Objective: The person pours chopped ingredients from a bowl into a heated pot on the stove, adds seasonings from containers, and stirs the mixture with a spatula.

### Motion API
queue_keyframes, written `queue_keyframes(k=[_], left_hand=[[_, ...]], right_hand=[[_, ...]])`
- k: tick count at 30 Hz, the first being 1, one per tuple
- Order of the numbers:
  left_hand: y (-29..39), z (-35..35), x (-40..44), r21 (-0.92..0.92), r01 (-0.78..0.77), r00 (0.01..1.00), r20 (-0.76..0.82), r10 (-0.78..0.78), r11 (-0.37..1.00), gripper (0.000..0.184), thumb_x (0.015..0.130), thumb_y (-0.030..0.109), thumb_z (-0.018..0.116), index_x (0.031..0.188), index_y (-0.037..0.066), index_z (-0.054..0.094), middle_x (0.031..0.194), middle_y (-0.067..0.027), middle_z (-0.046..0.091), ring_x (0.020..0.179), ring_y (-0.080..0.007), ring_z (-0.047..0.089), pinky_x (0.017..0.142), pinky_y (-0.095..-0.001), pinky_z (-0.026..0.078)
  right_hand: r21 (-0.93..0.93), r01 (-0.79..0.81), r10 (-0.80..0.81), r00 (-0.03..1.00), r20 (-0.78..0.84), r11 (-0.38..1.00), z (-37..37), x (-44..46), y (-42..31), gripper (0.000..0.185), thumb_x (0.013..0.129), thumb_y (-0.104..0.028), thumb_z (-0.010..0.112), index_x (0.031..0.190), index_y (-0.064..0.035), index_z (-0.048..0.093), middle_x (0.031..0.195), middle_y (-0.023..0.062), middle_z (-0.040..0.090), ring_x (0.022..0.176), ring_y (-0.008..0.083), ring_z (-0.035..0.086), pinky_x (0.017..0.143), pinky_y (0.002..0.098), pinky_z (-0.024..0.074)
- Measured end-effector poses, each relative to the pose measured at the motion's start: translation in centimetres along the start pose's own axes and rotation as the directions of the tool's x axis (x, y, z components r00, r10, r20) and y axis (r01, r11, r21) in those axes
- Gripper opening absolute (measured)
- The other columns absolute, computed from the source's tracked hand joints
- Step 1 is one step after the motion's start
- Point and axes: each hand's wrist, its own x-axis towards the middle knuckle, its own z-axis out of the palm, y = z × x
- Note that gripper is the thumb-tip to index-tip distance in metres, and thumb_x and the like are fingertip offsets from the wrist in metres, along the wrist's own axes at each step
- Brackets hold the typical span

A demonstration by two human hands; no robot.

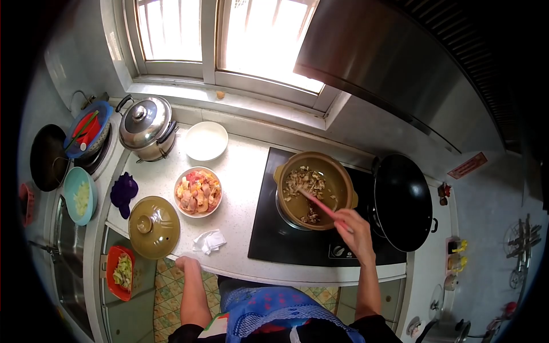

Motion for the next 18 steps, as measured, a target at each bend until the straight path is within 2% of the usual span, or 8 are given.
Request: queue_keyframes(k=[2,3,6,7,12,14,16,18], left_hand=[[0.0,0.0,0.4,0.011,-0.007,1.0,-0.012,0.007,1.0,0.039,0.088,0.019,0.036,0.1,-0.009,0.061,0.104,-0.0197,0.063,0.089,-0.0295,0.063,0.076,-0.0368,0.052],[0.0,0.1,0.4,0.014,-0.01,1.0,-0.013,0.01,1.0,0.039,0.088,0.019,0.036,0.1,-0.009,0.061,0.105,-0.0197,0.063,0.09,-0.0296,0.063,0.077,-0.0368,0.052],[-0.2,0.0,0.6,0.016,-0.005,1.0,-0.015,0.006,1.0,0.04,0.088,0.019,0.035,0.101,-0.009,0.061,0.105,-0.0196,0.063,0.091,-0.0296,0.063,0.078,-0.0367,0.052],[-0.2,-0.1,0.7,0.016,-0.007,1.0,-0.016,0.007,1.0,0.041,0.088,0.019,0.035,0.101,-0.009,0.061,0.105,-0.0195,0.063,0.091,-0.0296,0.063,0.078,-0.0367,0.052],[-0.2,0.1,0.8,0.019,-0.007,1.0,-0.005,0.007,1.0,0.042,0.089,0.02,0.033,0.102,-0.009,0.061,0.105,-0.0193,0.063,0.093,-0.0297,0.063,0.079,-0.0365,0.052],[-0.2,0.3,1.1,0.014,-0.011,1.0,-0.001,0.011,1.0,0.043,0.089,0.02,0.032,0.102,-0.009,0.061,0.106,-0.0192,0.063,0.093,-0.0297,0.063,0.08,-0.0365,0.052],[-0.3,0.3,1.4,0.019,-0.012,1.0,-0.005,0.012,1.0,0.044,0.089,0.021,0.031,0.103,-0.009,0.061,0.106,-0.0192,0.063,0.094,-0.0298,0.063,0.081,-0.0365,0.052],[-0.3,0.3,1.3,0.022,0.0,1.0,-0.024,0.001,1.0,0.045,0.089,0.022,0.031,0.103,-0.009,0.06,0.106,-0.0192,0.063,0.094,-0.0298,0.062,0.081,-0.0367,0.052]], right_hand=[[-0.084,-0.059,0.044,0.985,-0.165,0.995,0.8,0.9,1.5,0.023,0.075,0.002,0.065,0.098,-0.0021,0.063,0.1,0.0116,0.061,0.082,0.0302,0.063,0.069,0.0327,0.0506],[-0.126,-0.089,0.064,0.979,-0.193,0.988,0.8,1.3,1.6,0.019,0.078,0.001,0.063,0.098,0.0004,0.063,0.098,0.0129,0.061,0.085,0.0261,0.062,0.072,0.0305,0.0498],[-0.175,-0.087,0.039,0.965,-0.261,0.981,1.5,2.3,3.1,0.022,0.077,0.002,0.064,0.099,-0.0011,0.062,0.099,0.0116,0.061,0.084,0.0291,0.063,0.069,0.032,0.0507],[-0.137,-0.085,0.046,0.963,-0.266,0.987,2.1,2.6,3.4,0.023,0.077,0.001,0.064,0.1,-0.0007,0.062,0.1,0.0117,0.061,0.083,0.0287,0.063,0.069,0.0318,0.0506],[-0.041,0.036,-0.04,0.994,-0.103,0.998,3.0,2.2,2.1,0.026,0.076,0.002,0.065,0.101,-0.003,0.062,0.101,0.0109,0.06,0.087,0.0291,0.061,0.072,0.0329,0.0496],[-0.076,0.099,-0.093,0.993,0.073,0.992,1.5,0.8,1.0,0.028,0.074,0.002,0.066,0.101,-0.0034,0.062,0.102,0.0103,0.06,0.087,0.0293,0.061,0.072,0.0329,0.0494],[-0.069,0.088,-0.082,0.992,0.096,0.994,-0.9,-0.8,-1.0,0.026,0.073,0.002,0.066,0.098,-0.0022,0.062,0.099,0.0101,0.061,0.085,0.0293,0.061,0.071,0.0333,0.0496],[-0.116,-0.022,0.026,0.999,0.039,0.993,-2.8,-2.3,-2.4,0.023,0.072,0.002,0.067,0.095,-0.0014,0.063,0.097,0.0101,0.061,0.083,0.0282,0.061,0.068,0.0336,0.0499]])
